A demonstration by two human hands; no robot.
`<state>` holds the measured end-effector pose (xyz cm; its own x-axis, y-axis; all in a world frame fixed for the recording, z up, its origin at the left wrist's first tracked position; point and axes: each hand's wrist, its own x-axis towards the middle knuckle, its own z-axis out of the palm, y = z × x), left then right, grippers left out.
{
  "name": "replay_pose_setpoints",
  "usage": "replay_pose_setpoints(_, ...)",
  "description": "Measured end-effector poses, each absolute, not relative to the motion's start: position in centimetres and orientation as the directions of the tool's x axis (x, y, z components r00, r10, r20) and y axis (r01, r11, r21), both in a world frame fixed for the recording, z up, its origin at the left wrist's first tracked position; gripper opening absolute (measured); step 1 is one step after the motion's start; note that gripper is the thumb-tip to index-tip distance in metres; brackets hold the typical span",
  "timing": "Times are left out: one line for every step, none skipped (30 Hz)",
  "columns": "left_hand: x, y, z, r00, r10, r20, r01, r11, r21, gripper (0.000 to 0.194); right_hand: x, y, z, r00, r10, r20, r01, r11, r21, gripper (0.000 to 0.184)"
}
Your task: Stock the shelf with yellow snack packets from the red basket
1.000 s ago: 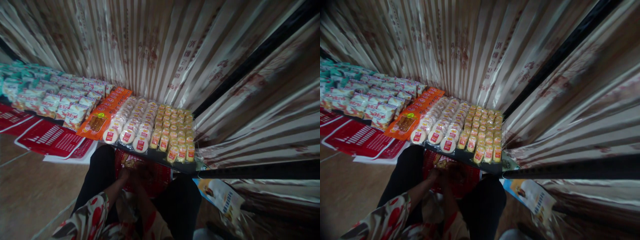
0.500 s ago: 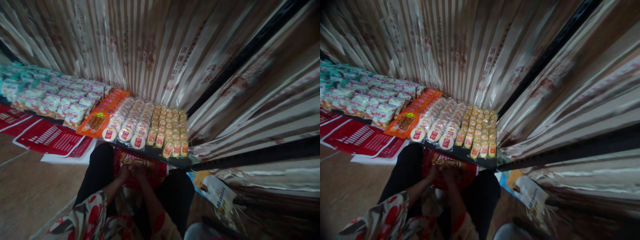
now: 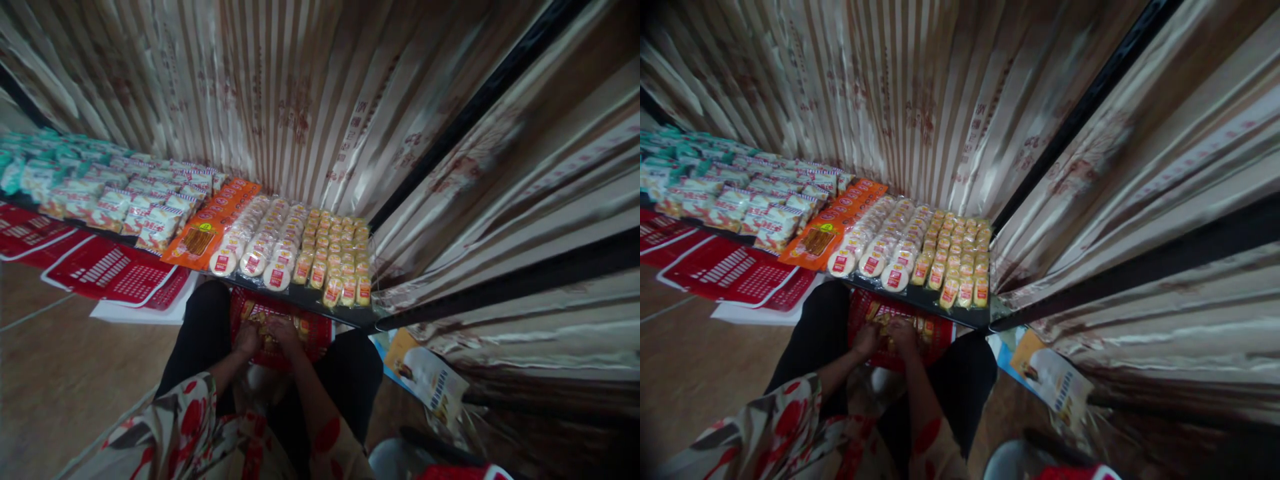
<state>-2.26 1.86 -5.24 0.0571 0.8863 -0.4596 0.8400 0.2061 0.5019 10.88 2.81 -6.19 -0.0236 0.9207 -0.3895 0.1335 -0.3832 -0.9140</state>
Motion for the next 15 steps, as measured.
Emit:
replay_pose_setpoints(-2.3, 1.8, -5.0, 0.066, 0.893, -0.445, 0.842, 0.190, 0.505, 0.028, 10.9, 2.8, -6.1, -0.022, 0.919, -0.393, 0.108, -0.389, -0.915, 0.027)
replay_pose_setpoints(-2.3, 1.7, -4.9, 0.077, 0.899, -0.432, 0.841, 0.174, 0.512, 0.029, 11.0, 2.8, -6.0, -0.019, 0.918, -0.395, 0.084, -0.393, -0.916, 0.029)
replay_pose_setpoints(-2.2, 1.7, -4.7, 0.089, 0.902, -0.422, 0.838, 0.161, 0.521, 0.029, 11.1, 2.9, -5.9, -0.015, 0.918, -0.397, 0.063, -0.395, -0.916, 0.031)
replay_pose_setpoints(-2.2, 1.7, -4.6, 0.098, 0.905, -0.415, 0.835, 0.152, 0.529, 0.029, 11.1, 2.9, -5.8, -0.008, 0.918, -0.397, 0.045, -0.396, -0.917, 0.031)
replay_pose_setpoints(-2.1, 1.7, -4.6, 0.104, 0.905, -0.412, 0.831, 0.149, 0.536, 0.029, 11.3, 3.0, -5.7, -0.001, 0.918, -0.395, 0.030, -0.395, -0.918, 0.031)
replay_pose_setpoints(-2.0, 1.7, -4.5, 0.105, 0.904, -0.414, 0.827, 0.151, 0.541, 0.029, 11.4, 3.0, -5.5, 0.006, 0.920, -0.393, 0.018, -0.393, -0.919, 0.030)
replay_pose_setpoints(-1.9, 1.7, -4.5, 0.105, 0.903, -0.417, 0.824, 0.156, 0.545, 0.029, 11.5, 3.1, -5.3, 0.012, 0.921, -0.389, 0.009, -0.389, -0.921, 0.029)
replay_pose_setpoints(-1.8, 1.7, -4.4, 0.104, 0.901, -0.421, 0.819, 0.162, 0.550, 0.029, 11.7, 3.1, -5.2, 0.019, 0.923, -0.383, 0.002, -0.383, -0.924, 0.029)
replay_pose_setpoints(-1.7, 1.7, -4.3, 0.105, 0.900, -0.424, 0.814, 0.167, 0.556, 0.029, 11.9, 3.0, -5.1, 0.026, 0.926, -0.377, -0.001, -0.377, -0.926, 0.028)
replay_pose_setpoints(-1.6, 1.7, -4.2, 0.109, 0.897, -0.428, 0.808, 0.171, 0.564, 0.028, 12.0, 3.0, -5.0, 0.033, 0.928, -0.372, -0.002, -0.372, -0.928, 0.028)
replay_pose_setpoints(-1.5, 1.6, -4.2, 0.118, 0.893, -0.434, 0.802, 0.172, 0.573, 0.028, 12.1, 2.9, -4.9, 0.039, 0.929, -0.368, 0.000, -0.368, -0.930, 0.028)
replay_pose_setpoints(-1.5, 1.5, -4.1, 0.131, 0.887, -0.444, 0.795, 0.173, 0.581, 0.028, 12.2, 2.8, -4.9, 0.041, 0.930, -0.365, 0.006, -0.365, -0.931, 0.027)
replay_pose_setpoints(-1.4, 1.3, -4.1, 0.148, 0.877, -0.457, 0.789, 0.174, 0.589, 0.027, 12.2, 2.8, -5.0, 0.041, 0.931, -0.362, 0.015, -0.363, -0.932, 0.026)
replay_pose_setpoints(-1.3, 1.2, -4.2, 0.167, 0.865, -0.473, 0.784, 0.174, 0.596, 0.025, 12.2, 2.7, -5.1, 0.037, 0.933, -0.359, 0.029, -0.360, -0.932, 0.025)
replay_pose_setpoints(-1.3, 1.0, -4.2, 0.187, 0.851, -0.490, 0.778, 0.176, 0.602, 0.023, 12.2, 2.6, -5.3, 0.031, 0.935, -0.353, 0.047, -0.354, -0.934, 0.023)
